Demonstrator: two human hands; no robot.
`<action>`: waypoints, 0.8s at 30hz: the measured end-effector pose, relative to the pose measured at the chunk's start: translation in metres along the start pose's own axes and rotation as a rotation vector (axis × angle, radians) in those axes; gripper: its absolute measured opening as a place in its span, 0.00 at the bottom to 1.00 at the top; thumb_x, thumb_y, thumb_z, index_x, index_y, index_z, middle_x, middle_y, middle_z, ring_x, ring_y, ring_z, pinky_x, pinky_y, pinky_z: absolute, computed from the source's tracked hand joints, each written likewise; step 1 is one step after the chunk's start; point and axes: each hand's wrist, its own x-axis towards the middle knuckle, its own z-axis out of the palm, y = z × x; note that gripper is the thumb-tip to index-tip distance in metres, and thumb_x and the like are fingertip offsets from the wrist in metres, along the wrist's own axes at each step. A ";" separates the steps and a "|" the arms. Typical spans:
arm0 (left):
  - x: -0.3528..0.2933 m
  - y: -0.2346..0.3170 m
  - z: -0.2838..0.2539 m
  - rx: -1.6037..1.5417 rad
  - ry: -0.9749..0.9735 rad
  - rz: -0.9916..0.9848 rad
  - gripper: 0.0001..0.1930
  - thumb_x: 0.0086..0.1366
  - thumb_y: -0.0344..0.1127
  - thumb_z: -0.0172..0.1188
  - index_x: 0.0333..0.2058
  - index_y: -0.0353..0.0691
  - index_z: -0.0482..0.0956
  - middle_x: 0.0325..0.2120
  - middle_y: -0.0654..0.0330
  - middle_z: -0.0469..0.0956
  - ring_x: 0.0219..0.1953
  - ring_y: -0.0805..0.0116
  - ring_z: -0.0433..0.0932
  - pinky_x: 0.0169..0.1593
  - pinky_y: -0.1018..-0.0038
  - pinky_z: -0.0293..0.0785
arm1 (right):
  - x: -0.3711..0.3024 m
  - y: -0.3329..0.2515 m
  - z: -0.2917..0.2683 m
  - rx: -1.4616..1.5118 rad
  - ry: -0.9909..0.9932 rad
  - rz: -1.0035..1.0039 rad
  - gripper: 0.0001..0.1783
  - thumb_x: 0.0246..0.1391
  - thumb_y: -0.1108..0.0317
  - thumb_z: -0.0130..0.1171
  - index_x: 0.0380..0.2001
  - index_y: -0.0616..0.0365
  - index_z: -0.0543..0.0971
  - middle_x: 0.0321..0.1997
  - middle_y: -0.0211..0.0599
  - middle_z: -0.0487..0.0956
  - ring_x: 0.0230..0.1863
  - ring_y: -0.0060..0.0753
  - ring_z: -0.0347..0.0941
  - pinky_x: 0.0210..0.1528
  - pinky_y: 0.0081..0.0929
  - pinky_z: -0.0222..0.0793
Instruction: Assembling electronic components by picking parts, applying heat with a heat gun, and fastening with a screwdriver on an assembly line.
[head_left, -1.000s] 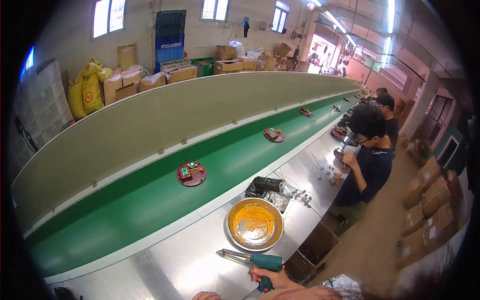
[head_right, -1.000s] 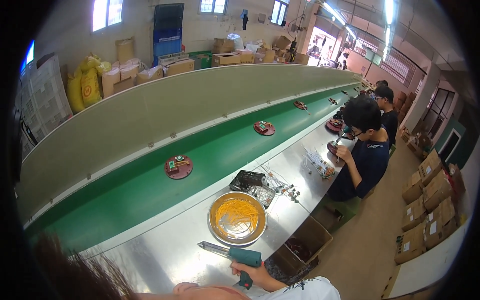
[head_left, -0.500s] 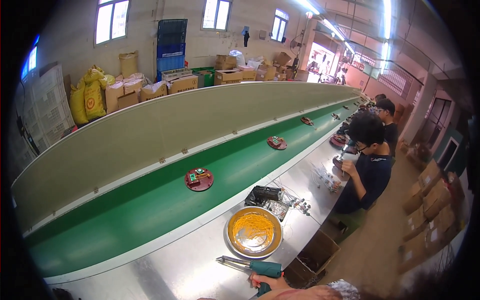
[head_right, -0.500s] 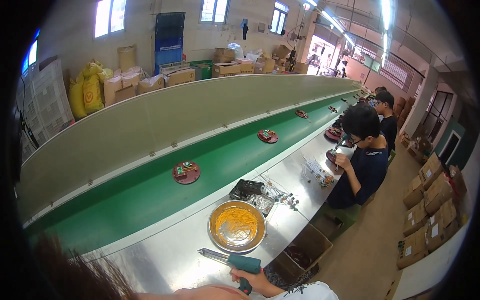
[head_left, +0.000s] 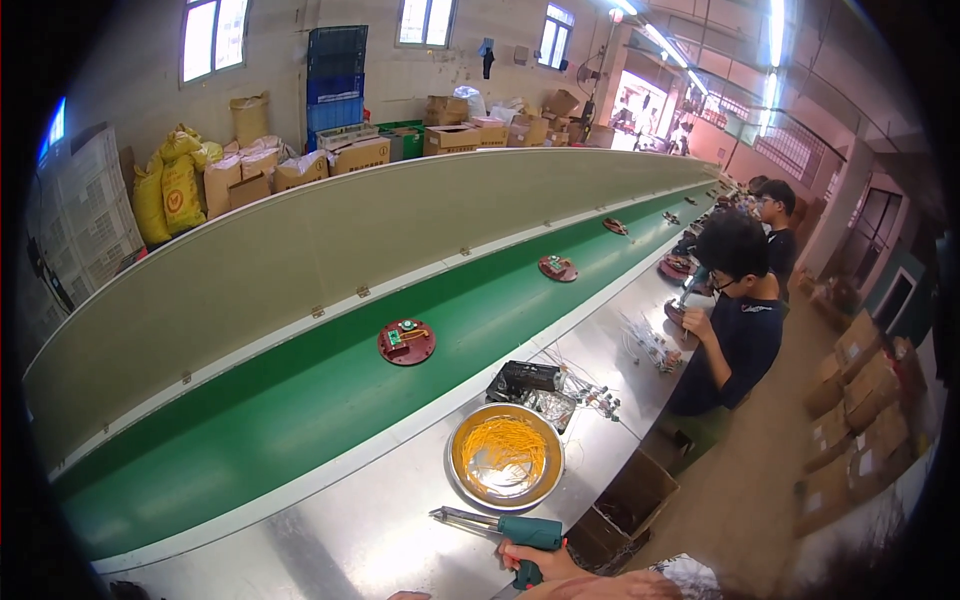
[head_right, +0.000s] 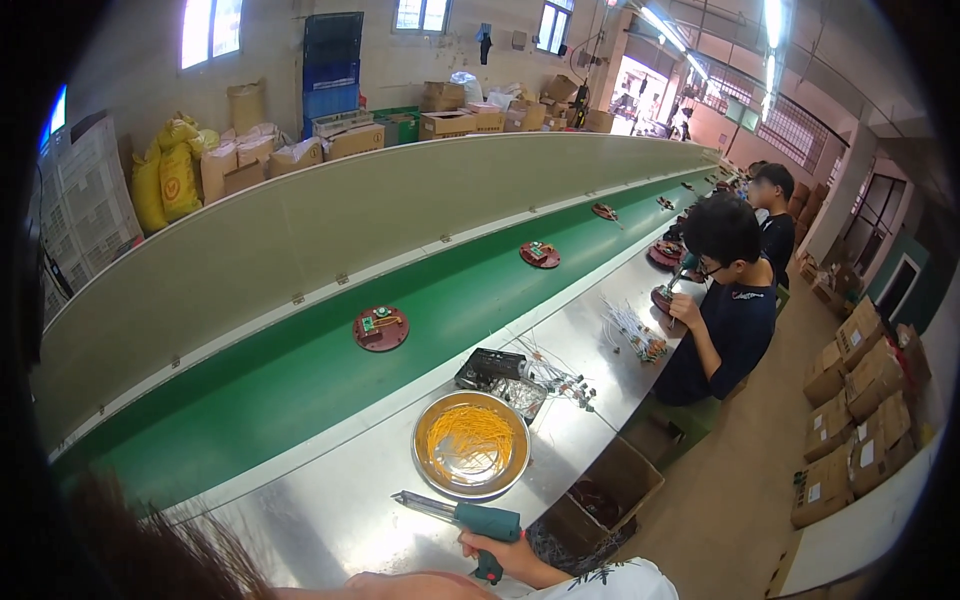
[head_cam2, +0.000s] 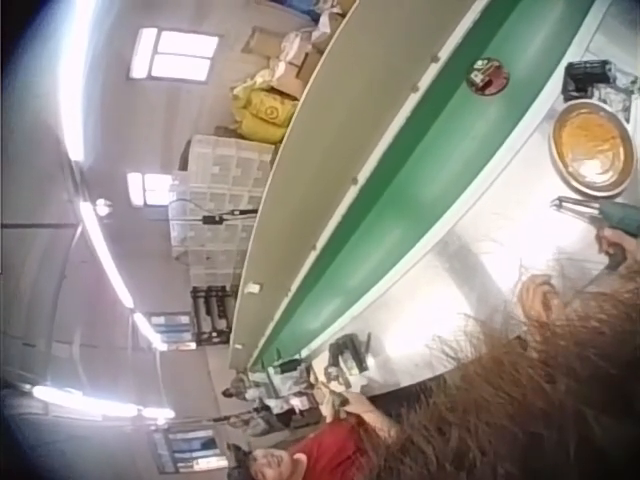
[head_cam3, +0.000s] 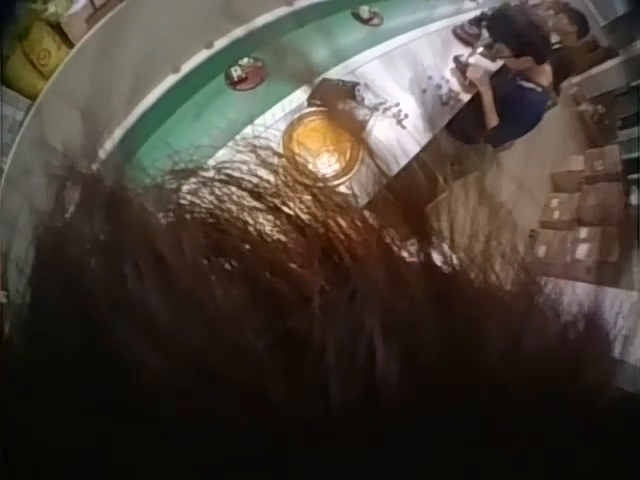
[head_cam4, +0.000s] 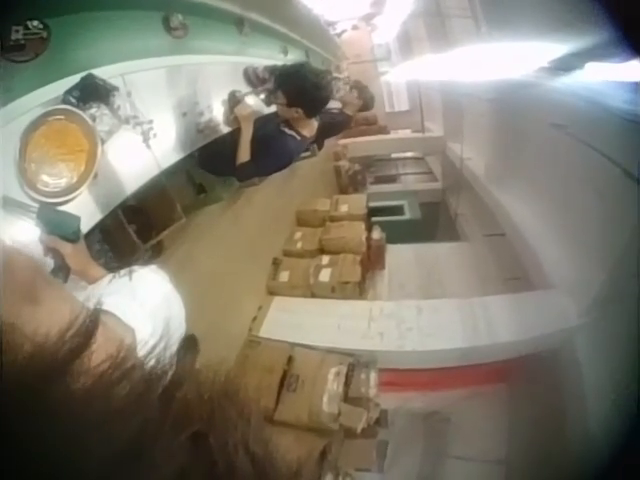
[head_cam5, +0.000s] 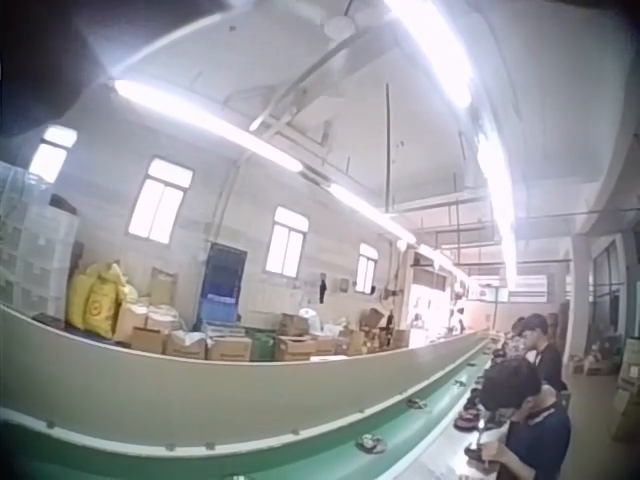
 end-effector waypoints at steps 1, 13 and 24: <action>-0.002 -0.004 0.001 0.002 -0.012 0.012 0.07 0.48 0.31 0.62 0.29 0.42 0.81 0.33 0.57 0.80 0.40 0.56 0.79 0.48 0.63 0.72 | 0.000 0.001 0.000 -0.003 -0.012 -0.026 0.07 0.57 0.69 0.60 0.35 0.62 0.78 0.27 0.32 0.78 0.28 0.20 0.72 0.32 0.18 0.67; -0.023 -0.028 0.011 0.023 -0.145 0.143 0.06 0.47 0.34 0.62 0.26 0.44 0.82 0.31 0.59 0.81 0.38 0.60 0.80 0.45 0.66 0.74 | 0.000 0.001 -0.003 -0.018 -0.051 -0.070 0.07 0.57 0.69 0.60 0.36 0.62 0.78 0.27 0.33 0.78 0.28 0.20 0.72 0.32 0.19 0.67; -0.037 -0.031 0.011 0.047 -0.253 0.260 0.05 0.47 0.36 0.63 0.25 0.46 0.83 0.30 0.62 0.82 0.37 0.63 0.81 0.43 0.69 0.76 | -0.001 0.002 -0.002 -0.022 -0.041 -0.075 0.08 0.57 0.68 0.60 0.36 0.62 0.78 0.27 0.33 0.79 0.29 0.21 0.73 0.33 0.20 0.68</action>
